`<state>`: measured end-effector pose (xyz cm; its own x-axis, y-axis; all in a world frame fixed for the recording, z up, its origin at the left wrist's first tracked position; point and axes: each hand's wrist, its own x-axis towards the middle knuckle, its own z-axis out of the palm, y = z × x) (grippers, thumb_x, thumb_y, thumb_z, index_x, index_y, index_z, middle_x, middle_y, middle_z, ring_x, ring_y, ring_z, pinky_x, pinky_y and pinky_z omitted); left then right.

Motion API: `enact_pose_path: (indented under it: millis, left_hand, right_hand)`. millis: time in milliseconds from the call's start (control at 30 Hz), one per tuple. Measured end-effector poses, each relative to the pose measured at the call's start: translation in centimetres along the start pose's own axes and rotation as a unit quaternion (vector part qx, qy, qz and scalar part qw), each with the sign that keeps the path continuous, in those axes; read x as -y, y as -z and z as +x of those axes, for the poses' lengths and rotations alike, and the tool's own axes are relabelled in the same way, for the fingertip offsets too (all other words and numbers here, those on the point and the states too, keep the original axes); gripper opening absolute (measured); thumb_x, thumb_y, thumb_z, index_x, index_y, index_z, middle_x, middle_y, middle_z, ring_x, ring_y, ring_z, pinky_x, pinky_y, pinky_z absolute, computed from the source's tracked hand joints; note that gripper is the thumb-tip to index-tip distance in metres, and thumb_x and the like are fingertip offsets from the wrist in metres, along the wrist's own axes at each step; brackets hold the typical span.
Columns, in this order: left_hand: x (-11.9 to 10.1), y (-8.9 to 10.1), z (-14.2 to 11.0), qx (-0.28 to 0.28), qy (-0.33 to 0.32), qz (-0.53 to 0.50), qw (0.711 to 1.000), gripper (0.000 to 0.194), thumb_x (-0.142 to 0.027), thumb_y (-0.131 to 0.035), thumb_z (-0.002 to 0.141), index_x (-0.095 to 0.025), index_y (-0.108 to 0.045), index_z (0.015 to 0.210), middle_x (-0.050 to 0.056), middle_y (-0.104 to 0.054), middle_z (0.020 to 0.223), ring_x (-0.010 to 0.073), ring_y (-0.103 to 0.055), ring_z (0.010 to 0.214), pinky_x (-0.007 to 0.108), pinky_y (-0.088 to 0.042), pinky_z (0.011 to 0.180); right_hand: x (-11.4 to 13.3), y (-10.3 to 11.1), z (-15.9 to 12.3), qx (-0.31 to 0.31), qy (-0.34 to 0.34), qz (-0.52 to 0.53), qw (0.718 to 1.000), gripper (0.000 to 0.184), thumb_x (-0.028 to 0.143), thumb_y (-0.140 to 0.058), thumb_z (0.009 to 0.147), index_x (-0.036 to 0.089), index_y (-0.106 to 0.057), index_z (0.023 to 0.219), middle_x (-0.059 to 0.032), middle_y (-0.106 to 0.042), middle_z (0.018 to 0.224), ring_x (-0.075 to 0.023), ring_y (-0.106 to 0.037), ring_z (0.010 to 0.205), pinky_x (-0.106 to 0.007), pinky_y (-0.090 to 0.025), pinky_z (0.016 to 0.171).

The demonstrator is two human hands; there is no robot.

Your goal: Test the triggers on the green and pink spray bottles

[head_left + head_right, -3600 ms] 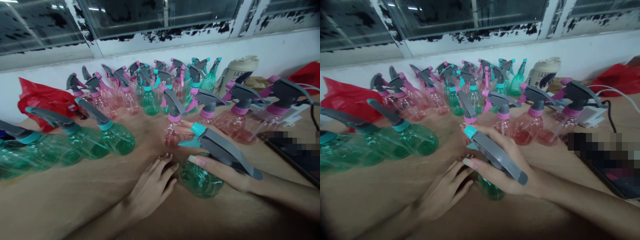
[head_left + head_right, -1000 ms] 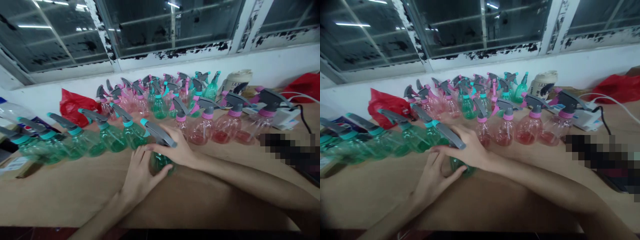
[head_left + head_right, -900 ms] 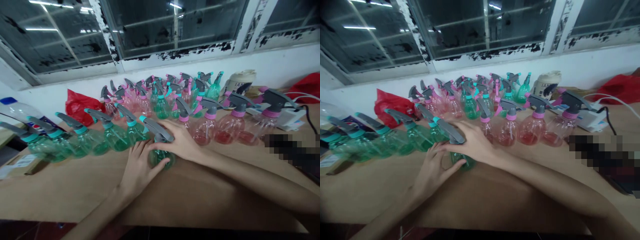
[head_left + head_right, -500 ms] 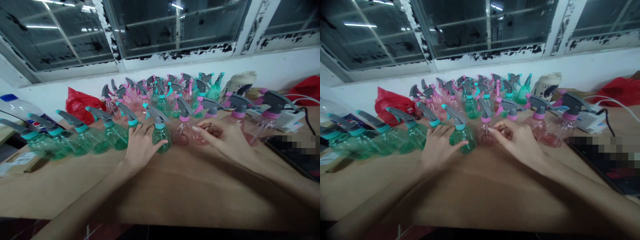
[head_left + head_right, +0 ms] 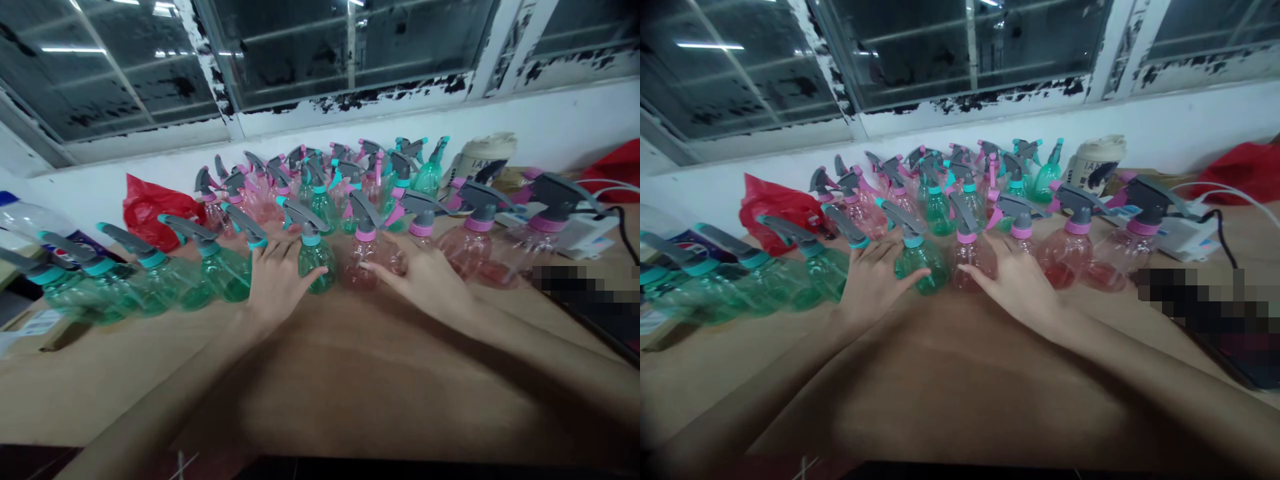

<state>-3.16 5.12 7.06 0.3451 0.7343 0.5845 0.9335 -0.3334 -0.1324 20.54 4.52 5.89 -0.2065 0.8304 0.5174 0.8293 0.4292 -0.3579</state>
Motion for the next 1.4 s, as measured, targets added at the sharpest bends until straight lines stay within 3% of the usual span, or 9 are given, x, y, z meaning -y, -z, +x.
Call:
enact_pose_path:
  millis: [267,433,533,633,800,1000,1167,1267,1400]
  left_hand:
    - [-0.6,1.4,-1.9,-0.038,0.019,-0.012,0.999,0.055,-0.048,-0.055,0.088,-0.013,-0.047,0.129,0.016,-0.057,0.12,0.0348,-0.051,0.11,0.049,-0.041,0.091]
    - [-3.0,3.3,-4.3,-0.041,-0.006,-0.079,0.996,0.044,-0.04,-0.055,0.09,-0.016,-0.046,0.126,0.015,-0.047,0.123,0.0318,-0.048,0.114,0.048,-0.043,0.094]
    - [-5.0,3.5,-5.4,0.038,-0.006,-0.216,0.976,0.047,-0.033,-0.053,0.091,-0.02,-0.038,0.133,0.013,-0.041,0.131,0.0269,-0.046,0.121,0.043,-0.042,0.099]
    - [-6.9,2.6,-5.9,0.131,0.027,-0.324,0.937,0.067,-0.036,-0.063,0.084,-0.023,-0.027,0.139,0.012,-0.036,0.139,0.0267,-0.04,0.128,0.043,-0.037,0.105]
    - [-9.2,1.0,-5.9,0.195,0.022,-0.41,0.891,0.085,-0.042,-0.072,0.076,-0.024,-0.022,0.142,0.013,-0.039,0.141,0.0295,-0.038,0.13,0.047,-0.036,0.105]
    - [-11.3,0.8,-5.3,0.221,0.013,-0.423,0.878,0.089,-0.043,-0.078,0.069,-0.025,-0.028,0.14,0.013,-0.044,0.137,0.0324,-0.043,0.125,0.05,-0.04,0.1]
    - [-12.4,0.5,-4.1,0.227,-0.017,-0.421,0.878,0.087,-0.044,-0.078,0.067,-0.021,-0.033,0.137,0.013,-0.051,0.128,0.0321,-0.051,0.118,0.048,-0.044,0.096]
    - [-12.3,-0.1,-3.7,0.219,-0.048,-0.412,0.883,0.088,-0.05,-0.078,0.065,-0.02,-0.034,0.136,0.014,-0.052,0.128,0.0345,-0.049,0.12,0.05,-0.042,0.097]
    - [-11.1,-1.3,-4.0,0.244,-0.068,-0.381,0.889,0.101,-0.048,-0.081,0.06,-0.017,-0.028,0.14,0.019,-0.048,0.132,0.0363,-0.045,0.123,0.052,-0.038,0.098]
  right_hand:
    - [0.8,-1.1,1.6,0.044,-0.016,0.005,0.999,0.062,0.053,-0.054,0.083,0.006,-0.051,0.124,-0.0202,-0.068,0.1,-0.0358,-0.066,0.089,-0.044,-0.053,0.07]
    - [0.8,-0.6,-0.3,0.049,0.014,-0.009,0.999,0.06,0.058,-0.05,0.084,0.009,-0.052,0.118,-0.0144,-0.068,0.087,-0.0311,-0.068,0.073,-0.04,-0.052,0.059]
    - [0.5,0.4,-2.5,0.059,0.043,0.003,0.997,0.057,0.06,-0.047,0.084,0.011,-0.055,0.111,-0.0144,-0.067,0.092,-0.0301,-0.067,0.075,-0.04,-0.052,0.06]
    - [-0.1,2.2,-4.3,0.104,0.068,0.049,0.991,0.057,0.06,-0.049,0.083,0.014,-0.052,0.117,-0.0143,-0.067,0.102,-0.0287,-0.067,0.079,-0.04,-0.052,0.063]
    - [-0.9,5.9,-5.3,0.187,0.102,0.069,0.975,0.053,0.058,-0.058,0.078,0.021,-0.056,0.116,-0.0095,-0.069,0.099,-0.0248,-0.067,0.076,-0.035,-0.053,0.06]
    - [-2.1,7.5,-3.9,0.149,0.084,0.128,0.977,0.056,0.058,-0.069,0.067,0.026,-0.058,0.111,-0.0062,-0.064,0.111,-0.0276,-0.064,0.095,-0.037,-0.054,0.072]
    - [-1.7,6.0,-3.2,0.113,0.051,0.346,0.93,0.039,0.041,-0.067,0.077,0.027,-0.055,0.111,-0.0015,-0.066,0.1,-0.0212,-0.064,0.09,-0.033,-0.053,0.075]
    - [-1.4,4.8,-3.2,0.092,0.036,0.383,0.918,0.017,0.036,-0.061,0.082,0.026,-0.061,0.096,-0.0009,-0.067,0.091,-0.0195,-0.063,0.087,-0.034,-0.052,0.078]
    - [-1.5,3.7,-3.0,0.052,0.038,0.393,0.917,0.012,0.036,-0.057,0.084,0.026,-0.064,0.088,-0.0005,-0.066,0.086,-0.0185,-0.062,0.081,-0.034,-0.05,0.076]
